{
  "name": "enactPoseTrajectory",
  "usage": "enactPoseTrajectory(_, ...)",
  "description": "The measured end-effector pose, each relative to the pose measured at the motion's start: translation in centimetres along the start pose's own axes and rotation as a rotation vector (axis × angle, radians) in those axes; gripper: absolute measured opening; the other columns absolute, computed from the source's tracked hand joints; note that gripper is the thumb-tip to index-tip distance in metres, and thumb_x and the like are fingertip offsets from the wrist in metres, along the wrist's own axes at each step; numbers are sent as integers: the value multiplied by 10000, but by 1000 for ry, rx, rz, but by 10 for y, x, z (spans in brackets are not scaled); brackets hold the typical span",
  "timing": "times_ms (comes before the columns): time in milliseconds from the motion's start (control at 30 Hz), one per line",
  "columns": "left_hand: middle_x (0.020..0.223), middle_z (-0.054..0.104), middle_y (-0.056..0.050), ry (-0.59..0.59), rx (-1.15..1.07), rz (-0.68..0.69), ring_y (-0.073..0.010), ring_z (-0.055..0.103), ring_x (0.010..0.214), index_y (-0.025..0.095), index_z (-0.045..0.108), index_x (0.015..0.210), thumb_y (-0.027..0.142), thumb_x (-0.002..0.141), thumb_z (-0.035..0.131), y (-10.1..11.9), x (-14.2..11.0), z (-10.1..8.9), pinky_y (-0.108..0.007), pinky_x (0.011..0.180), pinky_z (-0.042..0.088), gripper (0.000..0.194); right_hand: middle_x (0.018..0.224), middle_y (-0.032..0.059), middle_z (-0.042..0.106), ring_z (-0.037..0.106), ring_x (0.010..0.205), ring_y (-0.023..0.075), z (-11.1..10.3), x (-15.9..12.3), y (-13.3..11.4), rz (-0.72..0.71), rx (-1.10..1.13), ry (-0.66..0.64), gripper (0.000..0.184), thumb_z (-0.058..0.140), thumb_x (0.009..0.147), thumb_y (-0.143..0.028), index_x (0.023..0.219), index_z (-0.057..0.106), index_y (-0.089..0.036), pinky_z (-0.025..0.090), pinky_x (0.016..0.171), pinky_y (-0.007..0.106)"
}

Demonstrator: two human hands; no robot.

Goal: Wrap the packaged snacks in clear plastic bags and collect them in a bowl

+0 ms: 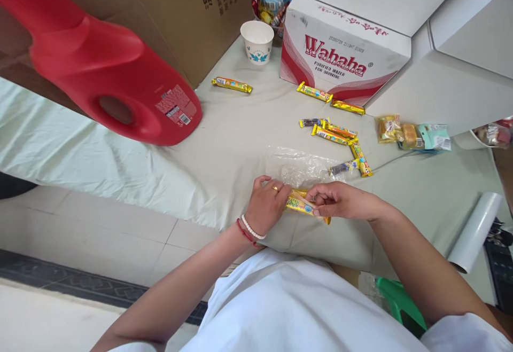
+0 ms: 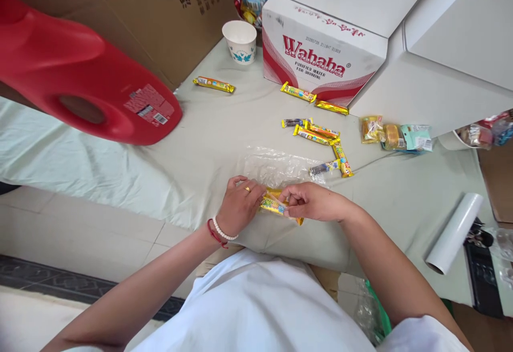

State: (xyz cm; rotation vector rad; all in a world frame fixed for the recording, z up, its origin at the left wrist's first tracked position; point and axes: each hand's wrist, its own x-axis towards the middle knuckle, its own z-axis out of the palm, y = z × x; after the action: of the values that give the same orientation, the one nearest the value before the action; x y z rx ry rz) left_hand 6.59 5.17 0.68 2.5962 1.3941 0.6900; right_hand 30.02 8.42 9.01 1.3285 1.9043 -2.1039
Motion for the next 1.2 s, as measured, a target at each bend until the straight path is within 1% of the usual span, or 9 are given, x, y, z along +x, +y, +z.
enactPoseTrajectory(167, 775, 658, -20, 0, 11, 19, -198, 615, 759, 194, 646, 975, 106, 962, 503, 0, 1, 0, -424, 908, 379, 168, 811, -5, 602, 524, 676, 127, 3, -4, -2, -7, -55, 87, 238, 674, 845, -428, 867, 642, -194, 424, 612, 248)
enactPoseTrajectory(333, 763, 656, -16, 34, 42, 43, -193, 615, 751, 191, 641, 966, 100, 959, 508, -2, 1, -1, -417, 913, 378, 161, 760, -33, 551, 427, 603, 108, 4, -12, -5, -34, -94, 103, 203, 658, 874, -401, 904, 606, -207, 347, 550, 230)
enactPoseTrajectory(433, 758, 665, -15, 8, 38, 40, -194, 621, 750, 198, 639, 950, 113, 964, 512, -2, -1, 0, -416, 919, 384, 153, 721, -43, 536, 439, 609, 117, 5, -17, -4, -13, -129, 145, 191, 607, 923, -404, 909, 580, -215, 345, 561, 238)
enactPoseTrajectory(533, 751, 668, -11, -17, 27, 26, -186, 615, 713, 198, 634, 941, 106, 961, 506, -2, -2, 4, -415, 935, 392, 158, 715, -32, 565, 470, 626, 132, 8, -21, -5, 9, -305, 257, 188, 585, 935, -398, 886, 582, -217, 342, 577, 251)
enactPoseTrajectory(667, 763, 670, -7, -28, 10, 38, -176, 610, 684, 188, 625, 985, 105, 975, 485, -3, -3, 8, -394, 940, 414, 164, 776, 3, 637, 524, 671, 155, 7, -27, -11, 76, -591, 277, 149, 634, 888, -349, 834, 606, -213, 345, 615, 272)
enactPoseTrajectory(733, 780, 678, -11, -74, -1, 26, -178, 623, 706, 191, 622, 993, 105, 982, 469, -4, -3, 7, -388, 940, 420, 177, 837, 23, 650, 540, 727, 166, 5, -30, -13, 51, -666, 295, 123, 633, 879, -317, 828, 595, -211, 354, 650, 278)
enactPoseTrajectory(867, 864, 709, -28, -166, -90, -43, -181, 652, 789, 201, 618, 988, 140, 1016, 415, -7, -3, 3, -365, 907, 439, 213, 780, 0, 585, 481, 679, 148, -3, -34, -10, -10, -514, 271, 175, 594, 920, -369, 843, 571, -214, 341, 623, 271)
enactPoseTrajectory(1033, 900, 717, -44, -144, -186, -110, -188, 656, 793, 197, 619, 1066, 223, 1056, 371, -6, -6, 1, -332, 769, 454, 249, 671, -55, 446, 378, 605, 124, -10, -30, 9, 34, -177, 239, 292, 628, 910, -506, 865, 570, -224, 297, 564, 260)
enactPoseTrajectory(1200, 778, 675, -14, -114, -254, -219, -183, 614, 706, 215, 624, 1015, 323, 1053, 417, -13, -10, 4, -311, 675, 426, 237, 672, -47, 440, 370, 622, 122, -16, -23, 21, 45, -145, 290, 363, 684, 859, -561, 832, 606, -207, 290, 572, 262)
